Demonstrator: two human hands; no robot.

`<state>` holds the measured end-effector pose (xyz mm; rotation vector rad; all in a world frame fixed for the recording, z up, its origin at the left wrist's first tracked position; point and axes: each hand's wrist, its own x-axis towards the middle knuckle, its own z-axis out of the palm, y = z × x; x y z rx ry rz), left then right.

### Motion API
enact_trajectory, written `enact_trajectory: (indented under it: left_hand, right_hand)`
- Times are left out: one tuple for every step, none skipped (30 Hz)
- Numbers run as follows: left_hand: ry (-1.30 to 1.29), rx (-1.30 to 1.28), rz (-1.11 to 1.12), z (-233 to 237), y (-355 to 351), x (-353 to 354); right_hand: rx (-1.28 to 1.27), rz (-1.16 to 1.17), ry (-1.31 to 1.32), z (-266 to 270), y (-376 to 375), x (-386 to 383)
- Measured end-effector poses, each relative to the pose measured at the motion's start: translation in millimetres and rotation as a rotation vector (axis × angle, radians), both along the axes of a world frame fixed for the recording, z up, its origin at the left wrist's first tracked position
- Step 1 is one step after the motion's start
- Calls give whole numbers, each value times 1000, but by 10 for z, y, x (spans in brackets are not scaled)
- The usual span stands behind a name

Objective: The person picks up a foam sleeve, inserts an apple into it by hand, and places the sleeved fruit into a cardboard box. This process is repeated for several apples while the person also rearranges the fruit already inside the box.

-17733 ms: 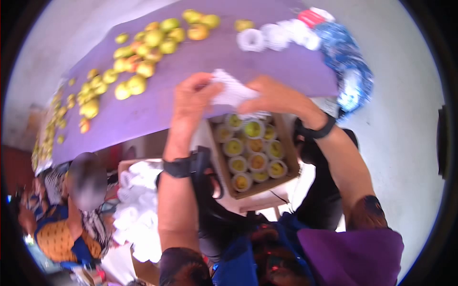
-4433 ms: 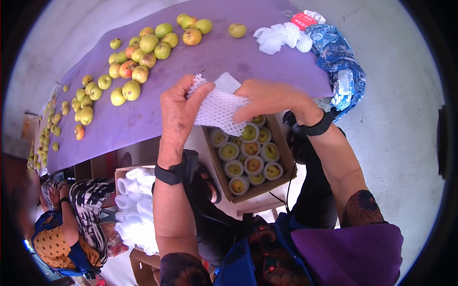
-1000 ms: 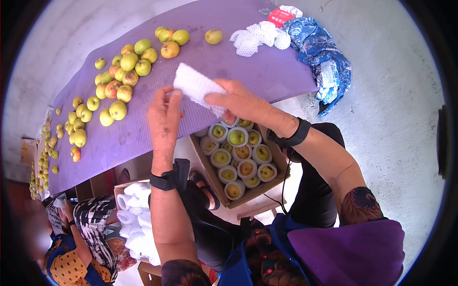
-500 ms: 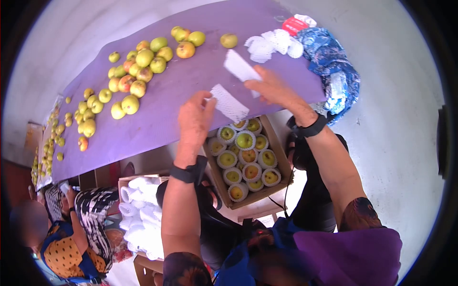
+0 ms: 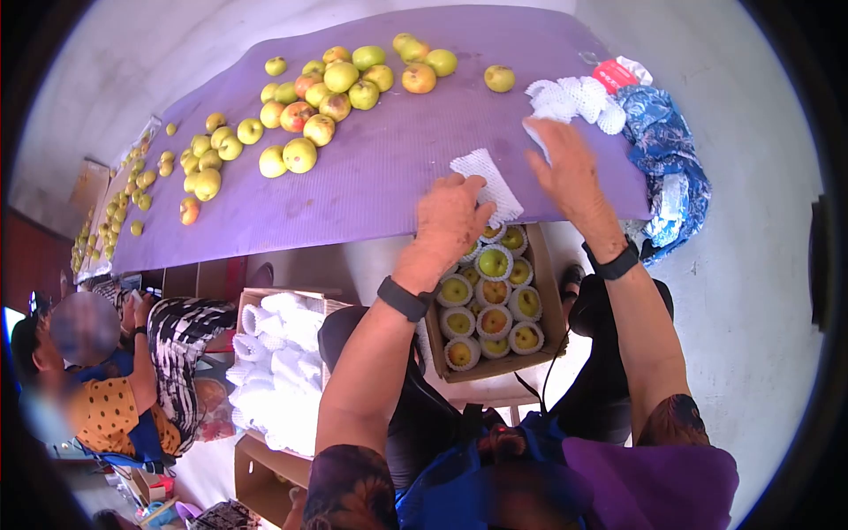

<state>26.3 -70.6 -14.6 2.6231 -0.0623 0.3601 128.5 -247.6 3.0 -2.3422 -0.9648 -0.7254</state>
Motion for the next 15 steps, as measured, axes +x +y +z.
enact_trajectory:
  left_hand:
    - [-2,0,13,2,1,-4]
    - [-7,-30,7,6,6,-7]
    - [-12,-59,-2,10,16,-12]
    - [-12,-56,6,15,27,-19]
    - [-21,-68,10,23,36,-25]
    - [-31,-82,13,32,46,-32]
    - [-33,-83,17,43,56,-43]
    - [-37,-87,13,55,65,-59]
    - [-40,-91,8,79,72,-77]
    - [-41,-92,11,107,78,-95]
    - [-5,-89,7,141,83,-119]
    - [32,-86,3,159,93,-136]
    - [31,-86,5,157,104,-143]
    - [50,-56,6,154,111,-145]
    - [68,-27,6,149,116,-144]
  right_hand:
    - [-34,147,47,5,26,-69]
    - [-33,159,45,-19,67,-135]
    - [-59,219,95,-59,116,-209]
    - [-84,277,146,-85,157,-265]
    - [-82,283,146,-90,187,-296]
    - [-83,281,165,-90,208,-317]
    - [-85,278,182,-87,219,-329]
    - [-88,281,180,-81,224,-337]
    - [-78,257,205,-77,228,-345]
    - [-68,234,231,-74,237,-348]
    - [-69,237,230,-94,248,-339]
    - [-63,201,212,-134,255,-320]
    - [-56,163,194,-162,256,-307]
    - [-57,163,192,-167,254,-305]
    - [-66,134,250,-165,249,-301]
